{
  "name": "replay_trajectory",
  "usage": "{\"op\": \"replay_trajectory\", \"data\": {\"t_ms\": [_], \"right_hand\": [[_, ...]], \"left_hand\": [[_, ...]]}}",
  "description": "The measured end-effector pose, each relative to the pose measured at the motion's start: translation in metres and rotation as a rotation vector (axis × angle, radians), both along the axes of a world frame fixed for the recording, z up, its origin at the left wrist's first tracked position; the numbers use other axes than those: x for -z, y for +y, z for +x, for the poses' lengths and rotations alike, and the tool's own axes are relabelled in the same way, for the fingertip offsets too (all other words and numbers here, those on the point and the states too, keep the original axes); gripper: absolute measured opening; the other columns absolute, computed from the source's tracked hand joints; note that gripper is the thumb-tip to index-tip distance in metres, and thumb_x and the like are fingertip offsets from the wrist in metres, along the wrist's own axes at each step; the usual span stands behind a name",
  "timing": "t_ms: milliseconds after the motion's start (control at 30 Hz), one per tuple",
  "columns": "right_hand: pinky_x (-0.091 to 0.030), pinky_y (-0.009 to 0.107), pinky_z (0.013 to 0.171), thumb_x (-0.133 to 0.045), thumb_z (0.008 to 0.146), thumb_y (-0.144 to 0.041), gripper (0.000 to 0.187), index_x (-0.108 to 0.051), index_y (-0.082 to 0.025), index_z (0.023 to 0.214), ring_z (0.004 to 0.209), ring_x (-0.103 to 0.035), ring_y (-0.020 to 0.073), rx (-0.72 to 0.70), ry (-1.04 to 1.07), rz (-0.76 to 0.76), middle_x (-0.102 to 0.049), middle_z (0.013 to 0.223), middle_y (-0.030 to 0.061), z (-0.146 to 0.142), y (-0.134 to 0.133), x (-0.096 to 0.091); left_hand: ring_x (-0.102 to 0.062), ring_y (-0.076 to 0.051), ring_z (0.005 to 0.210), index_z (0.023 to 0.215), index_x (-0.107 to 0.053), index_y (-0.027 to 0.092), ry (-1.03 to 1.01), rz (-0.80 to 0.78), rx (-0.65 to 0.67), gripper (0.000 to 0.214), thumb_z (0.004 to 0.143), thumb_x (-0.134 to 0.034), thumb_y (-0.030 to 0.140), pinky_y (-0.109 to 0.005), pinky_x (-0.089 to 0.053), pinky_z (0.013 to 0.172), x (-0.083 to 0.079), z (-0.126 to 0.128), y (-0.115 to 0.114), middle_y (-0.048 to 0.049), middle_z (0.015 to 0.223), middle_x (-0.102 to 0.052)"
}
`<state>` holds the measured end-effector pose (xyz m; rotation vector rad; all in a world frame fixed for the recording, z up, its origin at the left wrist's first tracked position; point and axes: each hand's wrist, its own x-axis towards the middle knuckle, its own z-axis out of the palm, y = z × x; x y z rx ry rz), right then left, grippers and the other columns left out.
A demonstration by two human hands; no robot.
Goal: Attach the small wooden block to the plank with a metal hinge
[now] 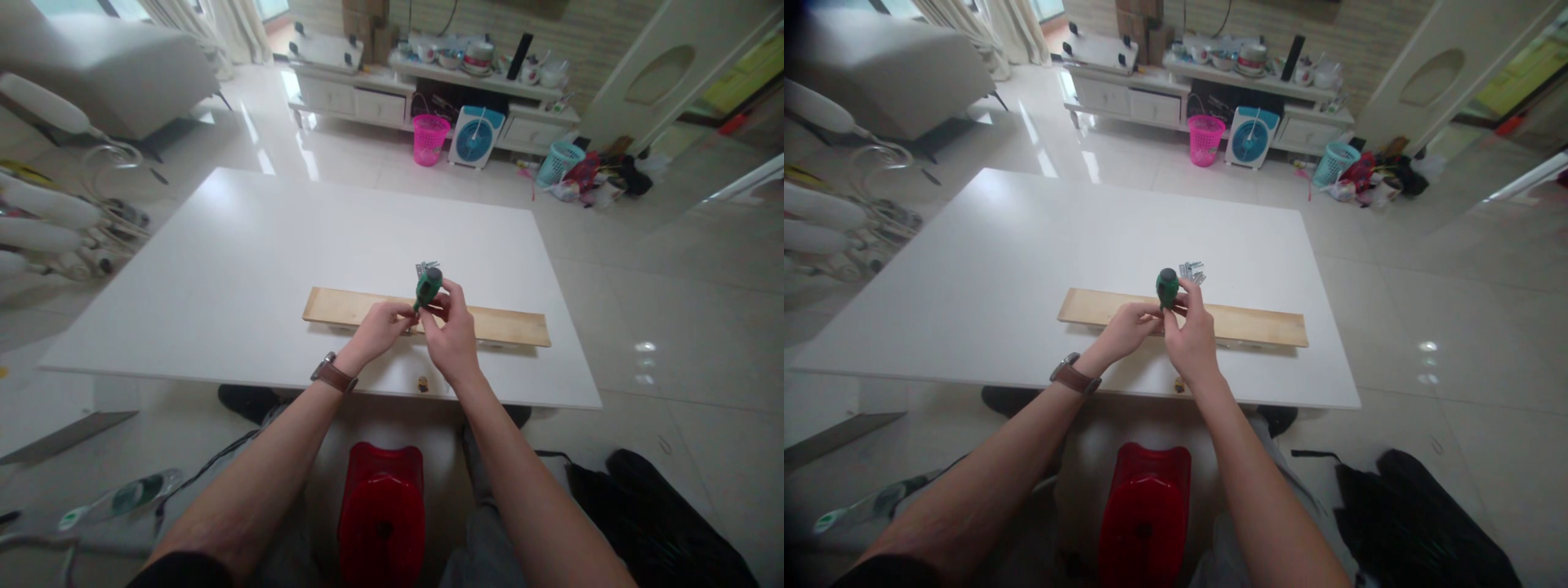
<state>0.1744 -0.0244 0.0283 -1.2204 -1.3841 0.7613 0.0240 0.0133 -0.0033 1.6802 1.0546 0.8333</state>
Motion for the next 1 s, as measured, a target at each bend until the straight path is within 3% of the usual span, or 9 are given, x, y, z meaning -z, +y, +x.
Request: {"op": "replay_trajectory", "data": {"t_ms": [167, 267, 433, 567, 667, 833, 1000], "right_hand": [[-0.070, 0.041, 0.088, -0.077, 0.081, -0.025, 0.050, -0.058, -0.028, 0.126, 0.097, -0.074, 0.0195, 0.033, -0.012, 0.003, -0.072, 0.105, 0.0021, 0.000, 0.003, 0.001], [-0.070, 0.040, 0.086, -0.077, 0.083, -0.028, 0.045, -0.058, -0.029, 0.125, 0.090, -0.074, 0.0188, 0.041, -0.027, -0.019, -0.073, 0.098, -0.0002, 0.000, 0.003, 0.001], [-0.070, 0.041, 0.085, -0.066, 0.092, -0.025, 0.038, -0.056, -0.029, 0.128, 0.091, -0.078, 0.0197, 0.025, -0.010, -0.009, -0.077, 0.105, 0.0036, -0.001, -0.001, 0.001], [-0.070, 0.040, 0.086, -0.075, 0.085, -0.028, 0.046, -0.058, -0.028, 0.127, 0.097, -0.076, 0.0204, 0.037, -0.008, -0.011, -0.075, 0.109, 0.0039, -0.003, 0.000, 0.001], [-0.071, 0.039, 0.084, -0.077, 0.083, -0.028, 0.046, -0.059, -0.028, 0.125, 0.092, -0.075, 0.0193, 0.051, -0.014, -0.028, -0.073, 0.101, 0.0009, -0.003, 0.001, 0.000], [-0.069, 0.045, 0.093, -0.068, 0.090, -0.026, 0.034, -0.058, -0.028, 0.122, 0.097, -0.079, 0.0215, 0.030, 0.011, -0.057, -0.078, 0.107, 0.0039, -0.004, 0.000, -0.001], [-0.070, 0.039, 0.086, -0.076, 0.083, -0.025, 0.045, -0.060, -0.028, 0.124, 0.094, -0.074, 0.0189, 0.053, 0.023, -0.016, -0.074, 0.105, 0.0020, -0.004, 0.001, 0.002]], "left_hand": [[-0.073, -0.021, 0.082, 0.082, -0.079, 0.014, 0.052, 0.026, -0.080, 0.019, 0.087, -0.061, 0.015, -0.031, -0.057, 0.082, 0.001, 0.002, 0.000, -0.0063, 0.083, -0.081], [-0.074, -0.022, 0.084, 0.083, -0.079, 0.015, 0.035, 0.035, -0.091, 0.017, 0.087, -0.063, 0.014, -0.032, -0.058, 0.085, 0.002, 0.002, 0.000, -0.0068, 0.086, -0.082], [-0.076, -0.023, 0.089, 0.087, -0.082, 0.016, -0.001, 0.004, -0.009, 0.021, 0.091, -0.062, 0.016, -0.032, -0.059, 0.083, 0.002, 0.001, 0.000, -0.0072, 0.092, -0.084], [-0.075, -0.022, 0.083, 0.085, -0.082, 0.015, 0.041, 0.014, -0.064, 0.020, 0.088, -0.062, 0.012, -0.030, -0.057, 0.078, 0.005, 0.002, -0.001, -0.0065, 0.085, -0.083], [-0.074, -0.021, 0.077, 0.084, -0.081, 0.015, 0.046, 0.004, -0.107, 0.017, 0.086, -0.065, 0.012, -0.029, -0.056, 0.076, 0.005, 0.004, -0.001, -0.0065, 0.083, -0.082], [-0.075, -0.021, 0.079, 0.089, -0.083, 0.016, 0.037, -0.037, -0.038, 0.019, 0.088, -0.064, 0.014, -0.029, -0.056, 0.076, -0.003, 0.003, -0.002, -0.0064, 0.092, -0.085], [-0.073, -0.021, 0.076, 0.080, -0.080, 0.015, 0.057, -0.027, -0.083, 0.018, 0.084, -0.063, 0.011, -0.027, -0.054, 0.073, -0.003, 0.002, -0.003, -0.0043, 0.079, -0.081]]}}
